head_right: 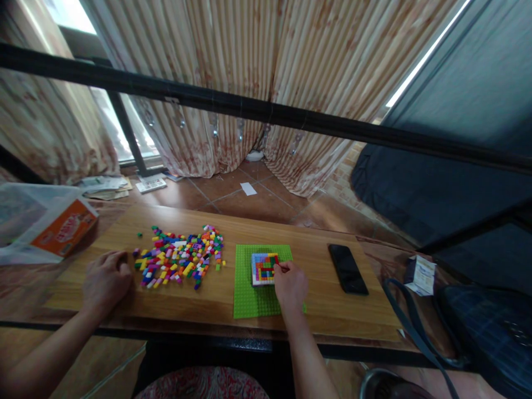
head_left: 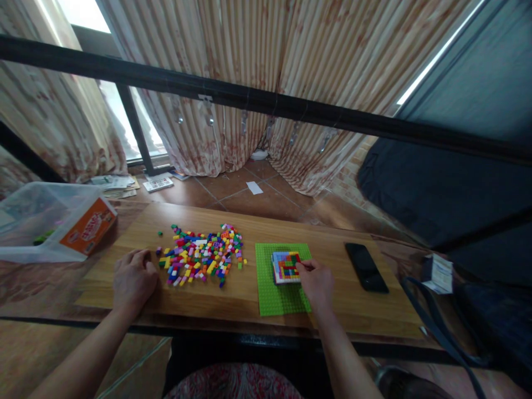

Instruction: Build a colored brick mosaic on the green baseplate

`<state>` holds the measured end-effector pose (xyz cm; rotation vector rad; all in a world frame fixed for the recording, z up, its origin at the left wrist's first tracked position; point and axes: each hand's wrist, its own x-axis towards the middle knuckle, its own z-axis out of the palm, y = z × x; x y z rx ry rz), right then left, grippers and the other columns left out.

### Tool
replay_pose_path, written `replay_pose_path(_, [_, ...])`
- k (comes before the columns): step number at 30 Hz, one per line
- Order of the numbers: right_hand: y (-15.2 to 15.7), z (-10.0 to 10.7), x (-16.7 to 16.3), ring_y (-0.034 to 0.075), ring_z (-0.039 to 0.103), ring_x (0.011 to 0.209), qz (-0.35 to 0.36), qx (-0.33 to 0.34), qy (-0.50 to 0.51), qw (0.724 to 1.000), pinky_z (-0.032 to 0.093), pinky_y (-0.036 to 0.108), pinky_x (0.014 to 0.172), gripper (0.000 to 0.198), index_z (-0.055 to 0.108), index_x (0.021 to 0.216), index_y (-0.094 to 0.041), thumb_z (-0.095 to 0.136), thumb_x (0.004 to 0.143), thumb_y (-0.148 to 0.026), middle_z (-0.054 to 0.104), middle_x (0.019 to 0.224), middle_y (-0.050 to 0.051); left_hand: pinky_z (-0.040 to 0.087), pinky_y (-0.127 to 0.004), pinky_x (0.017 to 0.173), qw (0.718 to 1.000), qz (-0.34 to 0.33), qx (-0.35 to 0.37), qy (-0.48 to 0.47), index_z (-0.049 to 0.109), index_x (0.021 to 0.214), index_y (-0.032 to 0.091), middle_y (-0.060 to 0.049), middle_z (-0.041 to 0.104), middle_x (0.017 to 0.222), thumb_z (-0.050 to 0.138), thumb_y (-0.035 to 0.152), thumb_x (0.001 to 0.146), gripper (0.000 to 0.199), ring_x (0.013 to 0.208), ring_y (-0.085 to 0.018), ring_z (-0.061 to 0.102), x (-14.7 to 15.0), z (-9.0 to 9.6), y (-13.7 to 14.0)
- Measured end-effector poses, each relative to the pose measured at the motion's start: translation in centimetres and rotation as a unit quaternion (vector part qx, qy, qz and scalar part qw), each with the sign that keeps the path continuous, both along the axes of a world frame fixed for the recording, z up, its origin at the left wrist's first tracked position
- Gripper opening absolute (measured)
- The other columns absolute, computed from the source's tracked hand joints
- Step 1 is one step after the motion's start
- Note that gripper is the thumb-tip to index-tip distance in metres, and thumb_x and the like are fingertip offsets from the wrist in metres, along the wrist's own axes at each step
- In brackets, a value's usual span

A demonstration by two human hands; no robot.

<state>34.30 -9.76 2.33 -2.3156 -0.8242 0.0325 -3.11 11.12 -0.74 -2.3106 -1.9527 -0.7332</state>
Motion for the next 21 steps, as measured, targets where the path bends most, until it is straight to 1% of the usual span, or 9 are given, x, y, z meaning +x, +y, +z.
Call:
replay_pose_path(3, [-0.2, 0.1, 0.5, 0.022, 0.065, 0.061, 0.000, -0.007, 0.014, 1.000, 0.043, 0.030, 0.055, 0.026, 0.075, 0.070, -0.021, 0.060, 0.075, -0.042, 0.073, 0.068, 0.007, 0.041, -0.041, 0.104, 1.000, 0.004, 0.008, 0.011, 0.065, 0.108, 0.007, -0.017, 0.064, 0.117, 0.040, 0.021, 0.084, 0.038, 0.112, -0.029, 0.056, -0.1, -0.2, 0.1])
replay_pose_path(9, [-0.1, 1.0, 0.6, 0.023, 0.069, 0.073, -0.008, -0.049, 0.070, 0.996, 0.045, 0.029, 0.061, 0.028, 0.078, 0.083, -0.020, 0.061, 0.076, -0.041, 0.076, 0.079, 0.007, 0.042, -0.041, 0.103, 0.999, -0.002, 0.029, 0.037, 0.066, 0.107, 0.005, -0.019, 0.066, 0.113, 0.037, 0.022, 0.083, 0.041, 0.110, -0.029, 0.058, -0.2, -0.5, 0.3])
replay_pose_path(16, [0.0, 1.3, 0.5, 0.023, 0.069, 0.072, -0.005, -0.057, 0.040, 0.998, 0.044, 0.029, 0.062, 0.024, 0.078, 0.080, -0.021, 0.062, 0.076, -0.038, 0.076, 0.079, 0.007, 0.042, -0.041, 0.104, 0.999, 0.001, 0.017, 0.038, 0.066, 0.109, 0.005, -0.019, 0.065, 0.116, 0.036, 0.023, 0.085, 0.043, 0.112, -0.030, 0.057, -0.2, -0.4, 0.2])
replay_pose_path(21, [0.3, 1.3, 0.5, 0.023, 0.068, 0.069, -0.008, -0.085, 0.033, 0.996, 0.043, 0.029, 0.059, 0.022, 0.078, 0.079, -0.021, 0.063, 0.076, -0.037, 0.075, 0.074, 0.007, 0.041, -0.042, 0.104, 0.999, -0.002, 0.014, 0.039, 0.066, 0.111, 0.004, -0.019, 0.064, 0.117, 0.037, 0.022, 0.083, 0.044, 0.112, -0.030, 0.056, -0.2, -0.5, 0.3])
